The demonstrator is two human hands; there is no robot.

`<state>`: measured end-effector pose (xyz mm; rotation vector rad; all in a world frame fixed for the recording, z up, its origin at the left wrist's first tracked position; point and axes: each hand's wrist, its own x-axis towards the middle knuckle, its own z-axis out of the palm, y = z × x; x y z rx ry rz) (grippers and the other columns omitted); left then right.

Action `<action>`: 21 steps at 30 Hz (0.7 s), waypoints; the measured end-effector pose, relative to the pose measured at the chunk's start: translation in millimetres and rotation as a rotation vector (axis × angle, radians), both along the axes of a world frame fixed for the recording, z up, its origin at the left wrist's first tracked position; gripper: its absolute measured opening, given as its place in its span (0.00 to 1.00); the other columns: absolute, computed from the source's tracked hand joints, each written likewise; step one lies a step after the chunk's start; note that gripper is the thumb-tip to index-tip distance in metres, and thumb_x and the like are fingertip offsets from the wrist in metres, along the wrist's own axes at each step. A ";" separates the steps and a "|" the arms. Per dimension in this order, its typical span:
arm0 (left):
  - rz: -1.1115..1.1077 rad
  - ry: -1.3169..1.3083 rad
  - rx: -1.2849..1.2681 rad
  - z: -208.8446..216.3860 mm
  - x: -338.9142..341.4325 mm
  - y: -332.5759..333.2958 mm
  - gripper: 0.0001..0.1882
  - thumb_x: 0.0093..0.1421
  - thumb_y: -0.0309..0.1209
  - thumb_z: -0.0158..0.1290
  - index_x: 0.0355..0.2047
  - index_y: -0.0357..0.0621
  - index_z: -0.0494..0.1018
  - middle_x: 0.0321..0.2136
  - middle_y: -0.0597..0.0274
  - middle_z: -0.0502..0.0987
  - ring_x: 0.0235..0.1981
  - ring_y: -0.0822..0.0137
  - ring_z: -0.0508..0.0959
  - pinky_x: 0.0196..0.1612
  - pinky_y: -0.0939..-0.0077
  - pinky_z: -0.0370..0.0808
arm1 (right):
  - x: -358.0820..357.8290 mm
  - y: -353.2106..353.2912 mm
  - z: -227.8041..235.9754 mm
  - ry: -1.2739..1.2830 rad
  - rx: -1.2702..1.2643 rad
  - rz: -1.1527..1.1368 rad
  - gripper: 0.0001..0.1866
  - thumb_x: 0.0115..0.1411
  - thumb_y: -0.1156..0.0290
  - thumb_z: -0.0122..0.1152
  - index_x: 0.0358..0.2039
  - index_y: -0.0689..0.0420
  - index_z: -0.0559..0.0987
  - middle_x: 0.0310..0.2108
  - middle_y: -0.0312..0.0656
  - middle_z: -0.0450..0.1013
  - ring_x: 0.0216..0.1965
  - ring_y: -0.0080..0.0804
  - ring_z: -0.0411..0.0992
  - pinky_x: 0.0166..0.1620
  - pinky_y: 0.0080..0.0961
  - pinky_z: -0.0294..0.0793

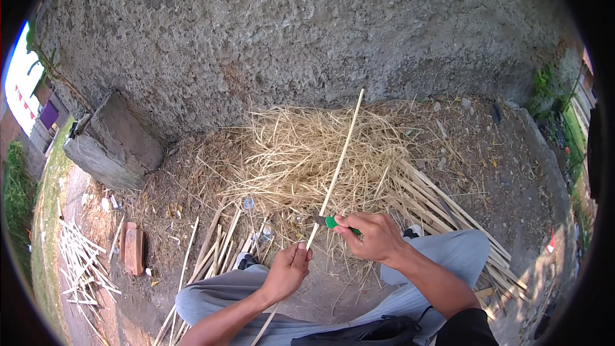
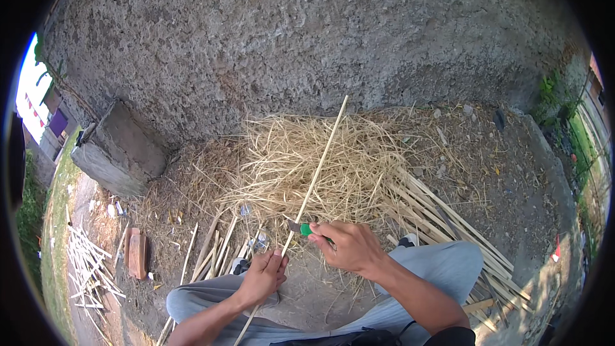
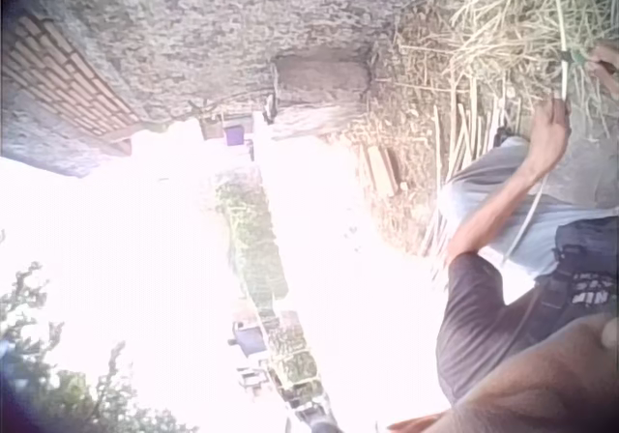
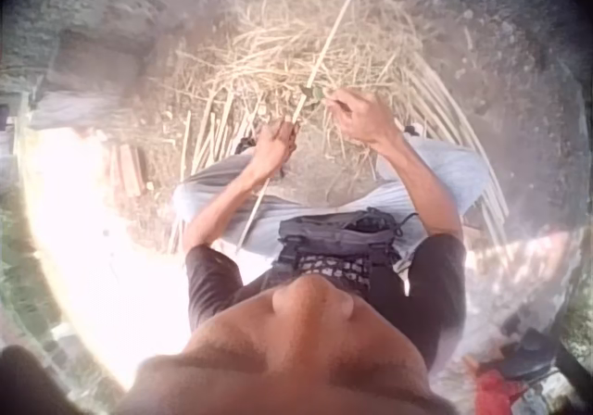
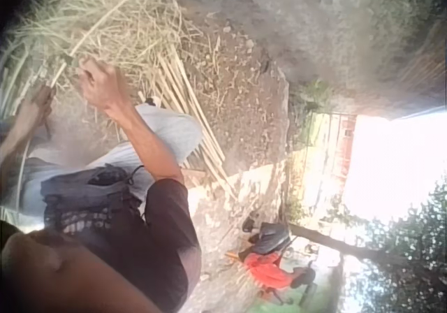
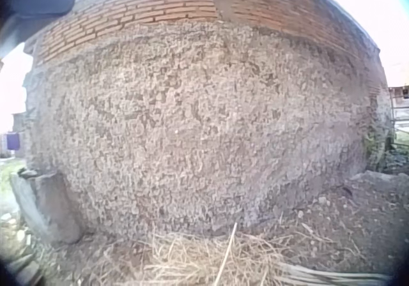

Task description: The person strips the outer bark from a length of bamboo using a small hand tool while sitting outdoors on the ground next to a pile of straw and wood scraps.

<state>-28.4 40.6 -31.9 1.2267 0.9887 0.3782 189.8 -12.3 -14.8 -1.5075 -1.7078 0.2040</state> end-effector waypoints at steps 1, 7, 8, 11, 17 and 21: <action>0.000 -0.001 0.000 -1.4 0.2 -1.6 0.19 0.73 0.40 0.38 0.29 0.41 0.67 0.16 0.73 0.58 0.16 0.79 0.56 0.20 0.80 0.56 | 0.2 -0.2 -2.1 -0.001 0.000 0.000 0.06 0.57 0.69 0.67 0.31 0.58 0.83 0.24 0.43 0.78 0.20 0.38 0.76 0.21 0.29 0.72; 0.007 0.016 -0.068 0.1 -0.9 -6.0 0.20 0.74 0.41 0.37 0.29 0.41 0.67 0.16 0.72 0.59 0.16 0.79 0.58 0.20 0.80 0.57 | -0.4 4.3 -16.8 -0.001 0.040 -0.022 0.05 0.56 0.69 0.67 0.32 0.56 0.83 0.23 0.42 0.77 0.18 0.38 0.75 0.19 0.30 0.70; 0.006 -0.003 -0.100 1.8 -0.9 -6.4 0.21 0.74 0.41 0.37 0.29 0.41 0.67 0.16 0.72 0.59 0.16 0.79 0.58 0.20 0.80 0.57 | 0.4 4.9 -16.9 -0.011 0.050 -0.033 0.06 0.56 0.69 0.67 0.33 0.56 0.83 0.23 0.42 0.77 0.18 0.38 0.75 0.19 0.29 0.70; -0.011 0.020 -0.056 -1.2 -2.9 -4.2 0.21 0.74 0.41 0.36 0.29 0.41 0.66 0.16 0.72 0.59 0.16 0.79 0.58 0.19 0.80 0.57 | 1.9 7.5 -16.0 -0.024 0.028 -0.044 0.06 0.56 0.69 0.66 0.34 0.56 0.83 0.23 0.42 0.78 0.19 0.38 0.75 0.19 0.29 0.70; -0.048 0.051 -0.054 -4.3 -6.4 -12.9 0.21 0.74 0.41 0.36 0.28 0.41 0.66 0.15 0.71 0.60 0.16 0.78 0.59 0.20 0.79 0.59 | 25.1 14.7 -30.2 -0.028 -0.017 -0.139 0.06 0.58 0.68 0.65 0.35 0.55 0.83 0.25 0.42 0.79 0.20 0.39 0.76 0.20 0.31 0.71; -0.115 0.148 0.108 -5.1 -13.4 -16.3 0.21 0.74 0.41 0.36 0.29 0.39 0.66 0.16 0.71 0.61 0.17 0.78 0.60 0.21 0.79 0.60 | 29.1 19.9 -22.8 0.022 -0.024 -0.157 0.06 0.58 0.67 0.65 0.34 0.54 0.83 0.28 0.43 0.80 0.22 0.40 0.77 0.21 0.31 0.72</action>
